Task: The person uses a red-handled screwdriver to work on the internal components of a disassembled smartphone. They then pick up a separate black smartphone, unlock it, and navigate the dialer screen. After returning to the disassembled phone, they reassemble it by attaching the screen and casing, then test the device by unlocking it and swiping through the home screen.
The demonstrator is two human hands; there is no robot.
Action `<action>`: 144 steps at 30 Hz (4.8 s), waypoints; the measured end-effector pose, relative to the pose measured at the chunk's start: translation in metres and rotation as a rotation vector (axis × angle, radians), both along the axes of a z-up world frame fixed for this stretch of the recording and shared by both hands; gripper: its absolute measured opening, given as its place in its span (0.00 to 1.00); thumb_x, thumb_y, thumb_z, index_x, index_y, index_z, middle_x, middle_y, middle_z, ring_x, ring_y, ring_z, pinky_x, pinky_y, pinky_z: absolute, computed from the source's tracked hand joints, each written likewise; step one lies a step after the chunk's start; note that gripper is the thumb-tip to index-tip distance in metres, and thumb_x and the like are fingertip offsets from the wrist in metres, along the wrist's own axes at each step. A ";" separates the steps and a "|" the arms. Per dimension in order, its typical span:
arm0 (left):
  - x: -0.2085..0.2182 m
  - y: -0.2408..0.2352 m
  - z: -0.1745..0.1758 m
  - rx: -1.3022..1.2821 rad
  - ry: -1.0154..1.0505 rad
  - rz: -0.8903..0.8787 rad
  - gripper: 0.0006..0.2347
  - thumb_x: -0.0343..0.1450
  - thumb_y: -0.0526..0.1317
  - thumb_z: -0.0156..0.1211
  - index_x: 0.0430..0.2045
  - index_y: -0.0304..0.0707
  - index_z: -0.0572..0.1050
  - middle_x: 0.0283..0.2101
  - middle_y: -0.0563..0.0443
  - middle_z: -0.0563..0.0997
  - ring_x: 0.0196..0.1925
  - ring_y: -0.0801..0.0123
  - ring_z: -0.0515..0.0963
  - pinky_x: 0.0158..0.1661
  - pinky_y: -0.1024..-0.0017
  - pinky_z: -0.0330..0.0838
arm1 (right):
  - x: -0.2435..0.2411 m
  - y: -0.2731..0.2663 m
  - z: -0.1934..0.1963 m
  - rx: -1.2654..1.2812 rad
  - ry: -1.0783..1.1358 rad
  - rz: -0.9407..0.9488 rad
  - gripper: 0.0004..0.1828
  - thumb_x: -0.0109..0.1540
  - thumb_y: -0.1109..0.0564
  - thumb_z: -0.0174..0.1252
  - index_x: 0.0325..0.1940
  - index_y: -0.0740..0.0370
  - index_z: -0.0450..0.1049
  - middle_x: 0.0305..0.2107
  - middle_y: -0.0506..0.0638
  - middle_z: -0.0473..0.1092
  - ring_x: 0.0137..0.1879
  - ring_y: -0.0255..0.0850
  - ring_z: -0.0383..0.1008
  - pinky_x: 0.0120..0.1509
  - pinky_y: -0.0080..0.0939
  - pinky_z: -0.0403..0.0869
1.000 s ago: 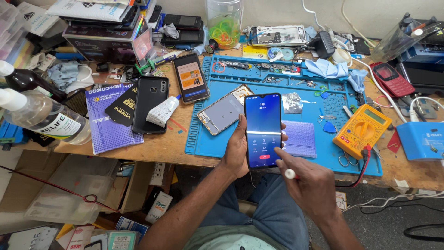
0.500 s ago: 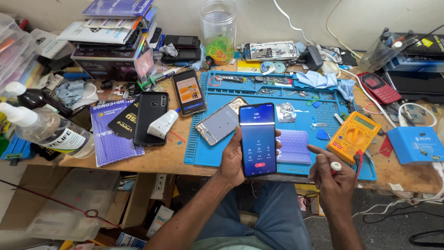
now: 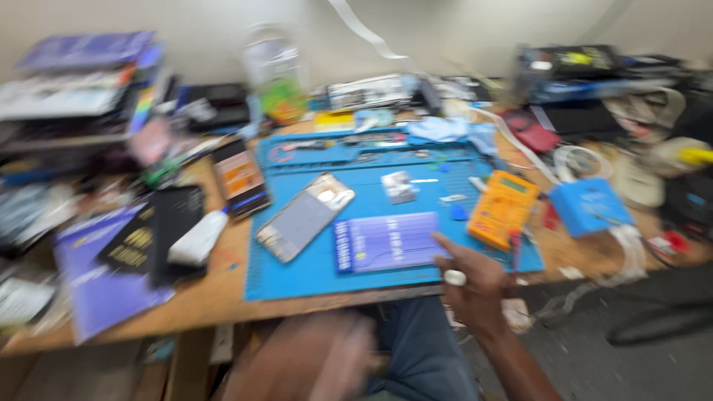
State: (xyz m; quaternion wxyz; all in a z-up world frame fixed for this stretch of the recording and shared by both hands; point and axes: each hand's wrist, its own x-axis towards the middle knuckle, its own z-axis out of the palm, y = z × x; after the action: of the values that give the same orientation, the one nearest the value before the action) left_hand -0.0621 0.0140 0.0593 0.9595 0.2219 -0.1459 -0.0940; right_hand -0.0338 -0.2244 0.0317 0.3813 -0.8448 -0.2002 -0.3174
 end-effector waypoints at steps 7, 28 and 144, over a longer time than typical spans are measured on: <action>0.009 0.004 0.003 -0.017 -0.017 0.136 0.34 0.80 0.62 0.36 0.68 0.24 0.60 0.63 0.33 0.72 0.61 0.53 0.77 0.61 0.58 0.74 | 0.016 0.003 -0.011 -0.077 -0.060 0.008 0.21 0.58 0.62 0.68 0.56 0.61 0.77 0.17 0.50 0.66 0.22 0.43 0.67 0.27 0.46 0.65; -0.027 0.029 -0.004 -0.059 0.005 0.282 0.35 0.79 0.63 0.38 0.71 0.27 0.59 0.64 0.35 0.72 0.61 0.53 0.77 0.61 0.56 0.73 | 0.014 0.007 -0.007 -0.096 -0.064 0.020 0.21 0.60 0.58 0.69 0.56 0.59 0.76 0.20 0.49 0.68 0.24 0.42 0.69 0.28 0.45 0.66; 0.052 0.035 -0.048 2.061 -0.794 0.745 0.24 0.73 0.64 0.49 0.58 0.57 0.76 0.70 0.39 0.59 0.75 0.48 0.49 0.67 0.36 0.37 | 0.055 0.053 -0.012 0.282 0.215 0.249 0.31 0.67 0.70 0.59 0.66 0.60 0.50 0.50 0.63 0.75 0.55 0.47 0.81 0.57 0.41 0.81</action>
State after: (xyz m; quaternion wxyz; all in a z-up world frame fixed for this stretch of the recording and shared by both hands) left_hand -0.0105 0.0492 0.0110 0.1800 0.9395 -0.2163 0.1955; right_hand 0.0208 -0.1713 0.0194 0.5511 -0.7809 -0.2148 -0.2010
